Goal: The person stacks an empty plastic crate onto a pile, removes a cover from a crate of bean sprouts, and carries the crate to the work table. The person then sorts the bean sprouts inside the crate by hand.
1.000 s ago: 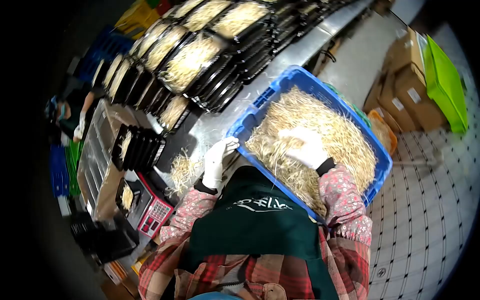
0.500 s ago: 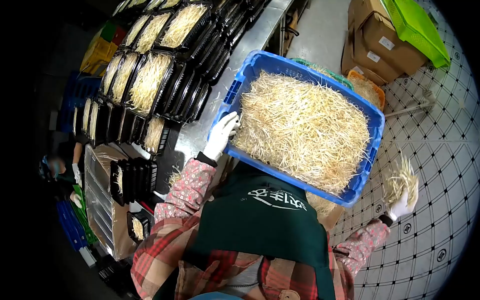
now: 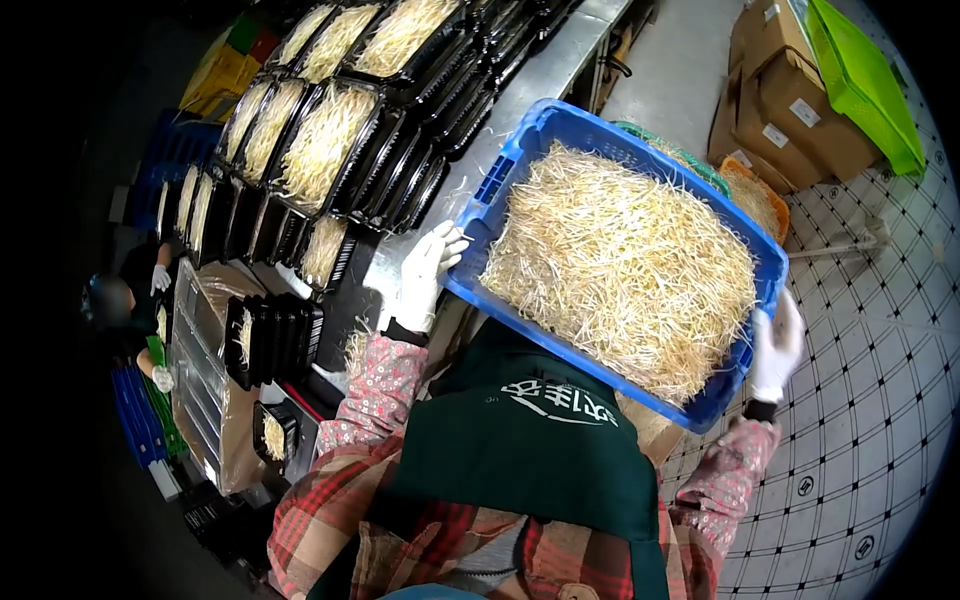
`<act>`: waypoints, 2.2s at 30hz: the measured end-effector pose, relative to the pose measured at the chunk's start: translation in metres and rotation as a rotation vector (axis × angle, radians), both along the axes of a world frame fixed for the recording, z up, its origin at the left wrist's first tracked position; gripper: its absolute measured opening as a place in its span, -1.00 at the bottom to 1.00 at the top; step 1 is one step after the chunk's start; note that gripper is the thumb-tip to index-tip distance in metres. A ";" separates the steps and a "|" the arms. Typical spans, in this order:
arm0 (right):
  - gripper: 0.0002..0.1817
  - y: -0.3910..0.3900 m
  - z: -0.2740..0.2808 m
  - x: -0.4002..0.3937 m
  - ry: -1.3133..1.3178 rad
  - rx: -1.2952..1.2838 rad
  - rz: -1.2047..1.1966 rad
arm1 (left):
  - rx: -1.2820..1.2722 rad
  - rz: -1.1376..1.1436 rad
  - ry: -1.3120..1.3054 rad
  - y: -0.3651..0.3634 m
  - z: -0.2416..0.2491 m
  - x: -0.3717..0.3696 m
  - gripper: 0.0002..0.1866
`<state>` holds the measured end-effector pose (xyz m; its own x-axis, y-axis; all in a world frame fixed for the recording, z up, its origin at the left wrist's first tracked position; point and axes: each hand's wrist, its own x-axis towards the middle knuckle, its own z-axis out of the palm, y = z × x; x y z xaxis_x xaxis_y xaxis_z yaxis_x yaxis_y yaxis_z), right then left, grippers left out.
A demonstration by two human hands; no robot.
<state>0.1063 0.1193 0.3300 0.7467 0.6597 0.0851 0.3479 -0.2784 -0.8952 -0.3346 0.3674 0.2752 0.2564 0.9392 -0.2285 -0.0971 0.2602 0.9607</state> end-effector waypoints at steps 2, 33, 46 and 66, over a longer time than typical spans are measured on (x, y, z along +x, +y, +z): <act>-0.35 0.079 0.021 -0.069 -0.470 -0.103 0.568 | -0.002 0.058 -0.026 -0.009 0.002 -0.010 -0.59; -0.51 0.218 -0.176 -0.269 -1.301 -0.473 1.967 | -0.079 0.540 0.116 -0.124 0.020 -0.085 -0.63; -0.57 0.260 -0.168 -0.292 -1.366 -0.442 1.904 | -0.090 0.561 0.167 -0.145 0.012 -0.104 -0.64; -0.39 0.211 -0.195 -0.263 -1.608 -0.504 2.025 | -0.179 0.588 0.159 -0.134 0.006 -0.106 -0.66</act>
